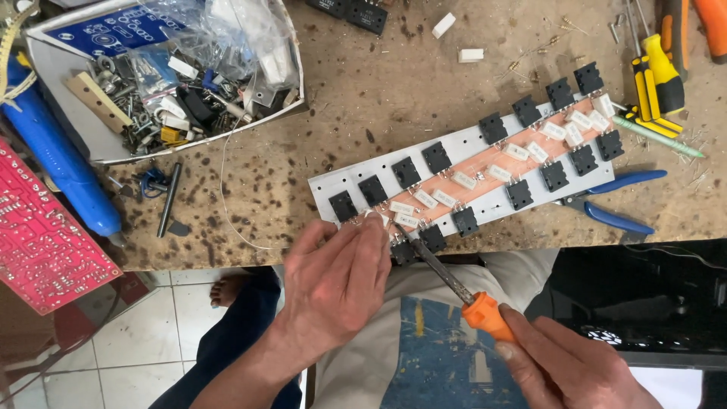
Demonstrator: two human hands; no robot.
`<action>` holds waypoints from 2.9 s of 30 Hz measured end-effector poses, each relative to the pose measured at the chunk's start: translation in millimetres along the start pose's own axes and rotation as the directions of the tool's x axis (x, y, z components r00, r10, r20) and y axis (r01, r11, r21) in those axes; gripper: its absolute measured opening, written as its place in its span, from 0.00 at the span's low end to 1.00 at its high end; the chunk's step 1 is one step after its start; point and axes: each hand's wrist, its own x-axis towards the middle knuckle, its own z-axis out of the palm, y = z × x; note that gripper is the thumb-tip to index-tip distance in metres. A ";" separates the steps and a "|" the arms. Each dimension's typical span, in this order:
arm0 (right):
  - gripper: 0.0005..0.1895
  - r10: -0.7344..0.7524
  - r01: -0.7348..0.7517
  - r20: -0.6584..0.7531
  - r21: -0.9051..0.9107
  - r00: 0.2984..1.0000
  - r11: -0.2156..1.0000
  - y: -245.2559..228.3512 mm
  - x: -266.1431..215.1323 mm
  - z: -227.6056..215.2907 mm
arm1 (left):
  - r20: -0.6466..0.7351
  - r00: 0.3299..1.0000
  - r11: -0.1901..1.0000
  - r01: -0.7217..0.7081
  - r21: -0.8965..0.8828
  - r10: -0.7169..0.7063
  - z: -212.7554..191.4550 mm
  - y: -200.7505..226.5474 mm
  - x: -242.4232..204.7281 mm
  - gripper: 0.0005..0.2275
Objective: Soldering multiple white resistors onto a heatsink assembly containing transistors.
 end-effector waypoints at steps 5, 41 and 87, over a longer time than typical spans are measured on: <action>0.30 0.008 -0.009 0.020 0.068 1.000 0.998 8.1 0.5 2.8 | -0.013 1.000 1.000 -0.024 -0.005 0.024 -1.5 2.1 6.6 0.05; 0.26 0.086 -0.082 -0.091 0.040 0.992 0.996 -11.7 2.0 -8.3 | 0.080 0.995 0.982 -0.042 -0.184 0.057 -1.9 -34.7 -10.1 0.13; 0.20 0.216 -0.222 -0.052 -0.236 0.975 0.946 -33.1 -19.9 10.1 | 0.168 0.984 0.989 -0.035 -0.147 0.059 -4.9 -34.0 -8.5 0.07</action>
